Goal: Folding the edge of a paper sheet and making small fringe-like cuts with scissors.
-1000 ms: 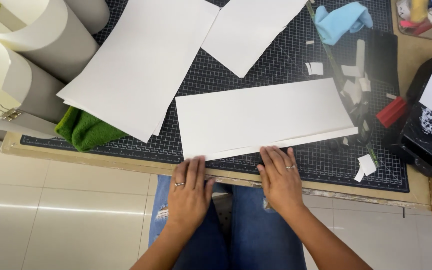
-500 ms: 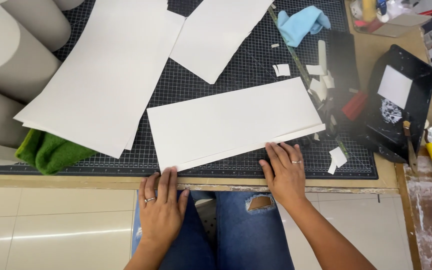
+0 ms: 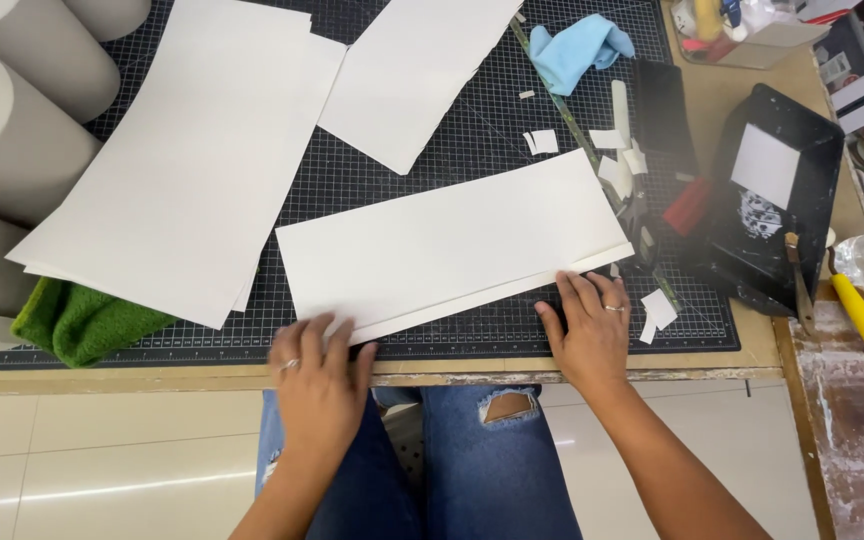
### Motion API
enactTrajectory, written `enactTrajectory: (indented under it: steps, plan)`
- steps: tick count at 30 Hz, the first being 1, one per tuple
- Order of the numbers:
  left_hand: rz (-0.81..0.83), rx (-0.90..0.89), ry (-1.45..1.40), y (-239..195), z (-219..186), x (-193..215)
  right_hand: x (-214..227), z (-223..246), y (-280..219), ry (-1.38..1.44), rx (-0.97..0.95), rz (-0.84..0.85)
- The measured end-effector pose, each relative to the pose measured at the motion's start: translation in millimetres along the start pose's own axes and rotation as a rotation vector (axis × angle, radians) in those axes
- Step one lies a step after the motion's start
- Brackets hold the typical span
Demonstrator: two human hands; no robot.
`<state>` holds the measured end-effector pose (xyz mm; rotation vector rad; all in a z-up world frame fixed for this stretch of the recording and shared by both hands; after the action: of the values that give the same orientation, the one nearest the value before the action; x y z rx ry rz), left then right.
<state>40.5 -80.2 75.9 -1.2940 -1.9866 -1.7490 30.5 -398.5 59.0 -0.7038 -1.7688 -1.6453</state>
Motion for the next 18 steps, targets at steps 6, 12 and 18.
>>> enactTrajectory:
  steps: [6,12,18]
  plan:
    - [0.296,0.042,-0.024,-21.8,11.3,-89.2,-12.0,-6.7,-13.2,-0.071,-0.07,0.006]
    - [0.697,0.204,-0.058,-14.1,58.8,-69.7,-22.2,56.5,-14.0,0.262,-0.037,0.2]
    - [0.691,0.253,0.175,-32.5,112.2,-39.2,10.7,128.4,0.1,0.488,0.086,0.101]
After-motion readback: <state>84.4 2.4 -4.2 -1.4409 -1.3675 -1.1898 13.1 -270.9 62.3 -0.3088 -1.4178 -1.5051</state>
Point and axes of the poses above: each hand's wrist, its own y-axis towards the middle knuckle, its own x-axis out of the back of the hand, z = x × y, the point moved 10 cm from there along y, towards the middle knuckle, and after that the axes turned 12 degrees about -z, right-handed, at the moved point
